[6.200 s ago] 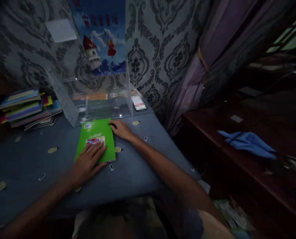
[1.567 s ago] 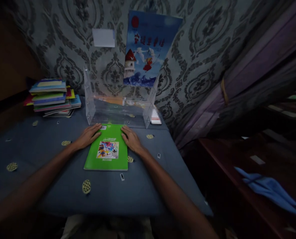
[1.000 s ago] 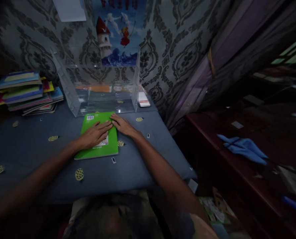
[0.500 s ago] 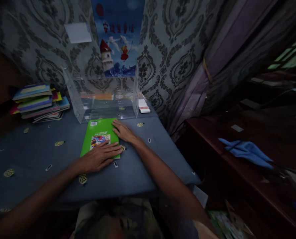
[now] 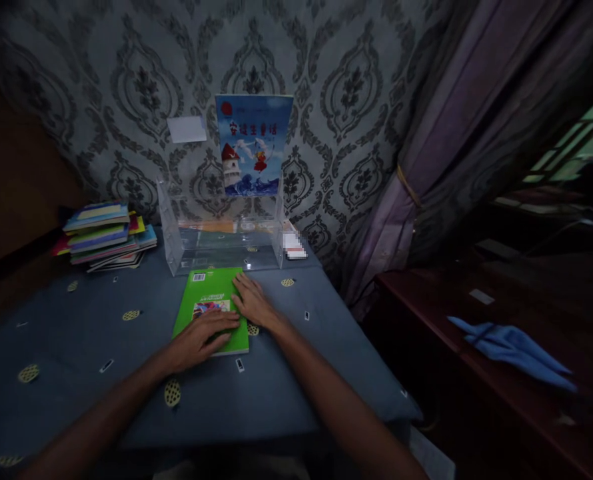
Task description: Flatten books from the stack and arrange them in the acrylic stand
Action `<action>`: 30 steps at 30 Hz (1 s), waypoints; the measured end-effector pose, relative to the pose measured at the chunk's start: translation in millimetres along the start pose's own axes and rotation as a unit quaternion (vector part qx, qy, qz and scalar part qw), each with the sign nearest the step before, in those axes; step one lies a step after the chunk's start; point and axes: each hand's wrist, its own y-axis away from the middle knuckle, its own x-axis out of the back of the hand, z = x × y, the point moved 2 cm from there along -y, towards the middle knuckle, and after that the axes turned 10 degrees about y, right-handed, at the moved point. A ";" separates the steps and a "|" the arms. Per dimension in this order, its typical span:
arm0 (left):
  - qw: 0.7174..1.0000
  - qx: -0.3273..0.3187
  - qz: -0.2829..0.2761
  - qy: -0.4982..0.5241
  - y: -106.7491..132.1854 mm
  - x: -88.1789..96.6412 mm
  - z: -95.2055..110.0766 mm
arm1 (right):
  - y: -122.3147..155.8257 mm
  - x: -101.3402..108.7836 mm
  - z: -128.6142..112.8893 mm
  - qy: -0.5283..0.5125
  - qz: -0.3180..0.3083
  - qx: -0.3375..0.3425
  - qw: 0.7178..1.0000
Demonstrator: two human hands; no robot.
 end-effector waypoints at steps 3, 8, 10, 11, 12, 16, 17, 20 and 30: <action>0.993 0.050 0.081 -0.065 1.2 0.1 -21.7 | 1.2 0.3 0.6 0.006 -0.013 -0.009 1.000; 0.951 0.183 0.193 -0.158 11.6 6.2 -71.8 | 0.4 -4.3 6.3 0.003 -0.007 -0.004 1.000; 0.947 0.211 0.191 -0.147 15.7 6.1 -86.2 | -0.7 -6.5 8.1 -0.007 -0.002 0.004 1.000; 0.947 0.217 0.188 -0.142 17.4 5.2 -90.3 | -0.7 -7.3 8.4 -0.011 0.000 0.005 1.000; 0.947 0.218 0.186 -0.142 18.9 3.9 -92.1 | 0.0 -7.7 8.3 -0.013 0.002 0.006 1.000; 0.946 0.193 0.192 -0.175 25.6 -3.4 -81.3 | 10.9 -6.4 3.3 -0.013 -0.001 0.009 1.000; 0.946 0.185 0.191 -0.187 27.4 -4.9 -76.2 | 15.0 -5.6 1.5 -0.014 -0.002 0.011 1.000; 0.941 0.177 0.182 -0.224 31.1 -4.6 -62.0 | 25.3 -3.4 -2.5 -0.021 -0.005 0.014 1.000; 0.940 0.197 0.132 -0.244 5.9 21.0 -81.9 | 25.0 0.6 -1.8 -0.073 -0.007 -0.011 0.997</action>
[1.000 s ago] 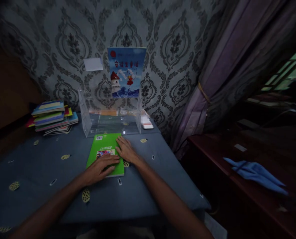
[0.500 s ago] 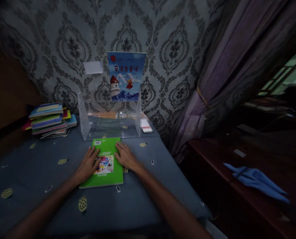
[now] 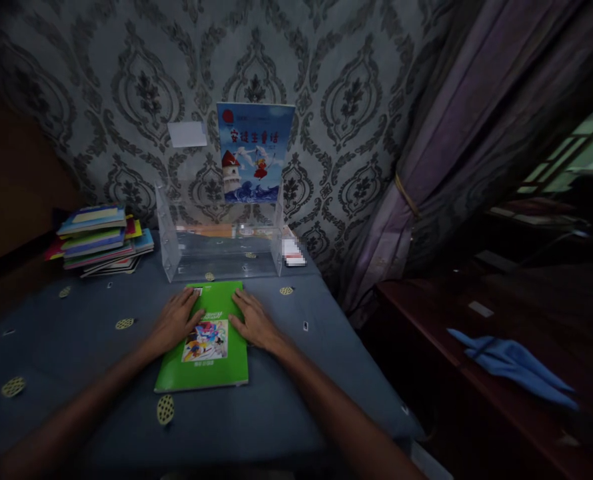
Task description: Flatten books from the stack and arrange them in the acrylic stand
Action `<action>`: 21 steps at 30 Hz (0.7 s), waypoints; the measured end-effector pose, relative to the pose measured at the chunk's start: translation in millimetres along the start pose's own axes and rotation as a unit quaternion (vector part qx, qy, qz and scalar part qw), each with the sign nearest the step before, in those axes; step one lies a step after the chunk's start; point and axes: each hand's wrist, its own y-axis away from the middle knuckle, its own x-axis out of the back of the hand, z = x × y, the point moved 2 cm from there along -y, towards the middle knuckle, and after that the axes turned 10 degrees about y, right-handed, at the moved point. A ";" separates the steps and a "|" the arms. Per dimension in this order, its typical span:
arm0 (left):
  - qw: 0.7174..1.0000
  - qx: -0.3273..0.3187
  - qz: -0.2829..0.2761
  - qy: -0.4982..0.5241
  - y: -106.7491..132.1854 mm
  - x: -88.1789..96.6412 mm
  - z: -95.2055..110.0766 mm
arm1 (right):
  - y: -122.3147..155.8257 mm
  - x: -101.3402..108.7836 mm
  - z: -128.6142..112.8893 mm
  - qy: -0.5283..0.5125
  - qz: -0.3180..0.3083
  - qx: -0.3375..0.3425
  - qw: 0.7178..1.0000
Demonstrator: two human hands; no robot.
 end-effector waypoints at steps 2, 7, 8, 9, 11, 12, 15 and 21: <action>1.000 0.003 -0.003 0.004 -8.9 -4.9 -4.8 | -1.3 1.9 1.1 -0.010 -0.002 -0.003 1.000; 0.999 -0.029 0.008 0.029 -22.2 -13.8 -10.0 | -11.2 5.4 4.9 -0.015 -0.011 -0.021 1.000; 0.999 -0.037 0.006 0.037 -23.5 -14.9 -11.0 | -13.9 5.4 5.6 -0.014 -0.013 -0.028 0.999; 0.998 -0.042 0.003 0.044 -24.5 -15.8 -12.0 | -16.5 5.1 6.1 -0.014 -0.014 -0.034 0.999; 0.997 -0.050 -0.001 0.053 -25.7 -16.8 -14.1 | -20.6 4.0 6.8 -0.017 -0.008 -0.042 0.999; 0.997 -0.053 0.001 0.056 -26.0 -16.9 -15.0 | -21.9 3.5 6.9 -0.020 -0.003 -0.042 0.999; 0.997 -0.061 0.010 0.054 -26.6 -15.7 -16.0 | -22.8 2.4 6.7 -0.023 0.006 -0.041 0.999; 0.997 -0.059 0.009 0.047 -27.2 -12.9 -13.7 | -20.1 1.6 7.1 -0.013 -0.001 -0.045 0.999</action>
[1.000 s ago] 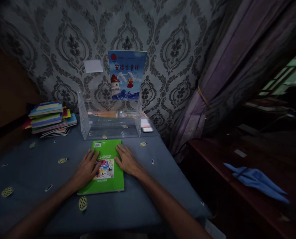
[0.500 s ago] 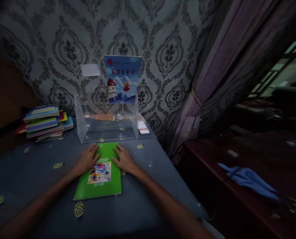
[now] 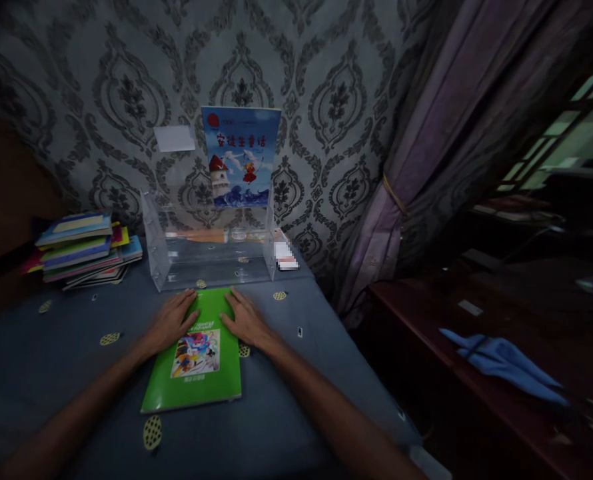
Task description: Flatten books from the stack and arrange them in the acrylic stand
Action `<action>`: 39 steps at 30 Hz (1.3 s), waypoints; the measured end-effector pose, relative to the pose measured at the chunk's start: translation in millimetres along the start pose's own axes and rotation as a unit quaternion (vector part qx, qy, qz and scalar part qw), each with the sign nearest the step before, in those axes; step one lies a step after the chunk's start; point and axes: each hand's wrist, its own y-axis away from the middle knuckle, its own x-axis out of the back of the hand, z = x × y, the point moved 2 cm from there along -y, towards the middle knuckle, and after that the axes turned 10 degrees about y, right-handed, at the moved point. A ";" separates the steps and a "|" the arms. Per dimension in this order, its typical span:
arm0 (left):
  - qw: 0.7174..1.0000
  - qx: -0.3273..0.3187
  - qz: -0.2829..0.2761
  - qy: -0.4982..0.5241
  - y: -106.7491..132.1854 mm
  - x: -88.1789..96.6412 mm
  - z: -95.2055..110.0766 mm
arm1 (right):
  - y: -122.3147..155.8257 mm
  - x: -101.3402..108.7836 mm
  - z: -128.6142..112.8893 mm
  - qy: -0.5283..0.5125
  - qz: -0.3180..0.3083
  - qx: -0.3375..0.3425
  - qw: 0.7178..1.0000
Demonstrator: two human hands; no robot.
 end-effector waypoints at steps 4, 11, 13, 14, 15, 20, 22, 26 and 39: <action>0.999 0.017 0.002 0.028 1.7 -4.1 -1.5 | 0.3 -0.8 0.5 0.007 0.008 0.004 1.000; 0.997 0.032 0.005 0.075 3.3 -6.2 -3.8 | 0.4 5.8 -4.9 0.033 -0.010 0.005 0.999; 0.996 0.034 0.000 0.076 3.0 -4.4 -3.4 | 1.0 9.5 -8.0 0.053 -0.008 0.006 0.999; 0.997 0.035 -0.001 0.075 2.9 -3.5 -3.0 | 1.1 11.4 -10.5 0.068 -0.005 0.006 0.998; 0.997 0.035 0.001 0.072 2.9 -2.6 -2.5 | 0.7 13.2 -13.9 0.083 -0.003 0.006 0.996; 0.998 0.034 0.044 0.027 4.4 0.0 -0.9 | -11.8 11.0 -46.5 0.120 -0.036 0.081 0.989; 0.998 0.033 0.052 0.019 5.3 -0.9 -2.5 | -21.5 4.4 -61.0 0.119 -0.054 0.119 0.984; 0.997 0.040 0.049 0.036 6.5 -4.3 -11.3 | -37.7 -10.2 -76.7 0.126 -0.067 0.152 0.978; 0.998 0.043 0.034 0.018 5.1 -2.5 -14.3 | -38.7 -14.3 -77.5 0.115 -0.027 0.130 0.984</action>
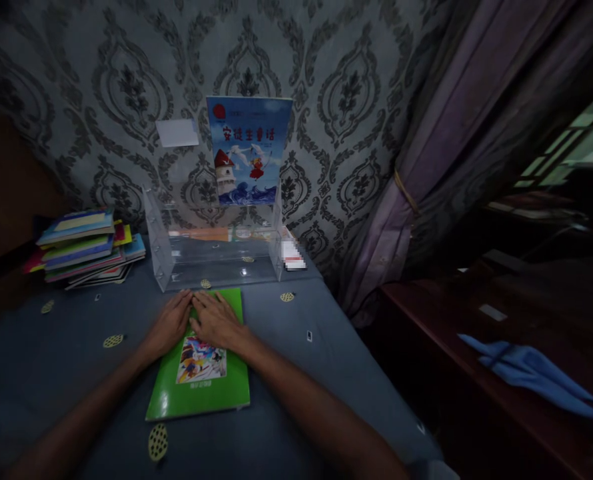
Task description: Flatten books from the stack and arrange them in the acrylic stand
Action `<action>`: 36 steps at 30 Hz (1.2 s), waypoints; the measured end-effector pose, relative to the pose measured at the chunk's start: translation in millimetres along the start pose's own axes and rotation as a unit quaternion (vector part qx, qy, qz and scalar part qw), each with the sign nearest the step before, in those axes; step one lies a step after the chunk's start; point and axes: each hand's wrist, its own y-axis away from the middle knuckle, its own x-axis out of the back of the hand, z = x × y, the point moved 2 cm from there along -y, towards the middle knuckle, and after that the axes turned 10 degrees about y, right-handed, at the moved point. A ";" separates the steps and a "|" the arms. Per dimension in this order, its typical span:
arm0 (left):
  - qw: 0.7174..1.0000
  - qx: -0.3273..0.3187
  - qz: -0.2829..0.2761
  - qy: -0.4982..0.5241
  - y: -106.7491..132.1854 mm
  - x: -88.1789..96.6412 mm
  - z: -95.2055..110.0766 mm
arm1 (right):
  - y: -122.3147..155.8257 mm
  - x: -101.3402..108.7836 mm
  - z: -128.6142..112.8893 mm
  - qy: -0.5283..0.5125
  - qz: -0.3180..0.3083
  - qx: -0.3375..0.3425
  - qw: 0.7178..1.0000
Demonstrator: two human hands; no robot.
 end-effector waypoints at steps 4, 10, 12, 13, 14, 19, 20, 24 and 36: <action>1.000 -0.010 -0.017 -0.014 -1.2 3.5 4.0 | 2.0 0.5 -1.0 0.001 0.007 -0.027 1.000; 0.998 -0.004 -0.040 -0.058 -2.9 12.6 11.2 | 2.7 0.2 -1.0 0.000 0.012 -0.024 1.000; 0.996 -0.001 -0.051 -0.073 -3.4 15.6 12.8 | 2.9 -1.0 -1.2 -0.001 0.021 -0.038 0.999; 0.995 0.001 -0.056 -0.078 -3.8 17.0 13.6 | 2.9 -1.8 -1.2 -0.001 0.026 -0.046 0.999; 0.995 0.003 -0.060 -0.082 -4.3 18.5 14.6 | 2.8 -2.7 -1.0 -0.001 0.031 -0.053 0.998; 0.992 0.003 -0.066 -0.107 -9.8 24.8 24.3 | 0.7 -3.8 5.5 -0.009 0.023 -0.050 0.998; 0.991 -0.003 -0.066 -0.115 -11.7 25.2 27.4 | 0.7 -3.2 7.9 -0.014 0.014 -0.044 0.999; 0.991 -0.015 -0.065 -0.115 -18.7 22.3 36.7 | 4.7 -0.1 15.8 -0.029 0.000 -0.017 0.999; 0.988 -0.014 -0.083 -0.126 -21.4 23.6 42.1 | 15.7 2.0 16.7 -0.006 0.030 -0.080 0.996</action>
